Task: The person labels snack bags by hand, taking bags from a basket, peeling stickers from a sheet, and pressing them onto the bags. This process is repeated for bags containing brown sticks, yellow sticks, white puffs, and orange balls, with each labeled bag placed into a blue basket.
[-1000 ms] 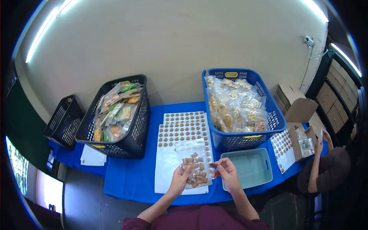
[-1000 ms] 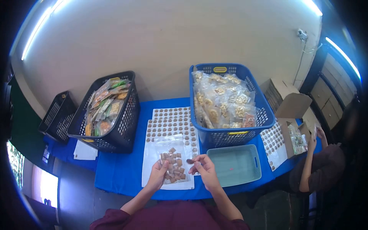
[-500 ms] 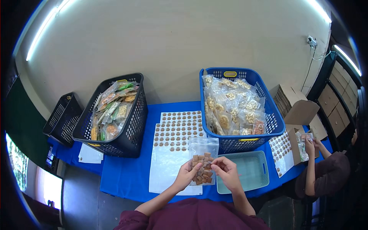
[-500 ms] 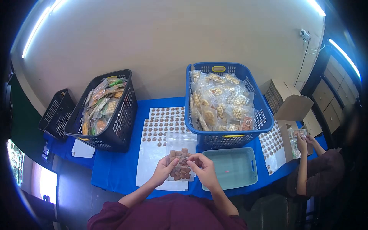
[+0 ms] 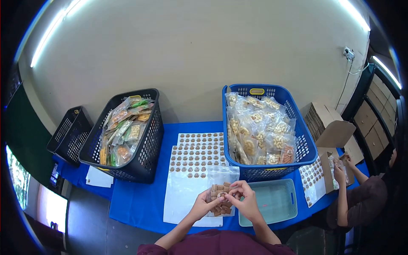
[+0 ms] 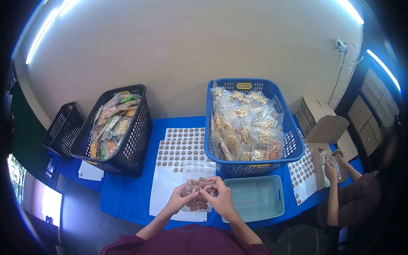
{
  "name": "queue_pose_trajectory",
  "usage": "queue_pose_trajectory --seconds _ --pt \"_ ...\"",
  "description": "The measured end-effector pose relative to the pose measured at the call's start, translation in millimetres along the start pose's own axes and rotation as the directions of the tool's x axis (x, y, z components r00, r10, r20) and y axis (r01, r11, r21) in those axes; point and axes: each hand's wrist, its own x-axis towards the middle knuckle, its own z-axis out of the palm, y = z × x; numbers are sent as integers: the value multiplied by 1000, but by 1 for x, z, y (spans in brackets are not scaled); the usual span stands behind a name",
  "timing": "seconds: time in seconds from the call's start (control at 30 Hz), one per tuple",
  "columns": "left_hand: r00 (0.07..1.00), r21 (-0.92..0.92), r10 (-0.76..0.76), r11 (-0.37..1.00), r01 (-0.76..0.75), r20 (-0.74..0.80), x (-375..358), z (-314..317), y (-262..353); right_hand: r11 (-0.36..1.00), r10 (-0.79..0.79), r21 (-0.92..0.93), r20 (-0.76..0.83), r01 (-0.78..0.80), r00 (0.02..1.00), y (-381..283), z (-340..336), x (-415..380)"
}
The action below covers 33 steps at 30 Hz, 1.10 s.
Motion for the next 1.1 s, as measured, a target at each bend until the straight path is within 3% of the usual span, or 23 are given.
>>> queue_pose_trajectory --seconds 0.23,0.33,0.43,0.63,0.73,0.83,0.93,1.03,1.1 --pt "996 -129 93 987 -92 -1 -5 8 10 998 32 46 36 -34 999 -10 0 1" --pt "999 -39 31 999 -31 9 -8 2 8 998 41 45 14 -42 999 -9 4 -1" --pt "1000 -87 17 996 -17 -4 -10 2 4 999 37 17 7 -38 999 -7 7 -2" --pt "992 -93 111 989 -116 -51 -9 1 -2 961 -166 -239 -100 138 981 0 22 -5" --pt "991 -131 87 986 -99 -99 -11 3 7 948 -239 -259 -203 183 950 5 26 -7" --pt "992 -109 80 990 -90 -95 -9 -5 -1 990 -138 -37 -307 133 942 1 24 -5" --pt "997 -114 51 992 -56 -51 -9 -1 5 936 77 350 -78 -46 994 12 25 -3" --pt "993 -162 117 980 -112 25 -9 10 3 901 135 421 -42 -105 990 16 25 -4" --pt "994 -147 73 987 -61 77 -7 8 7 866 176 488 -90 -110 980 11 26 -4"
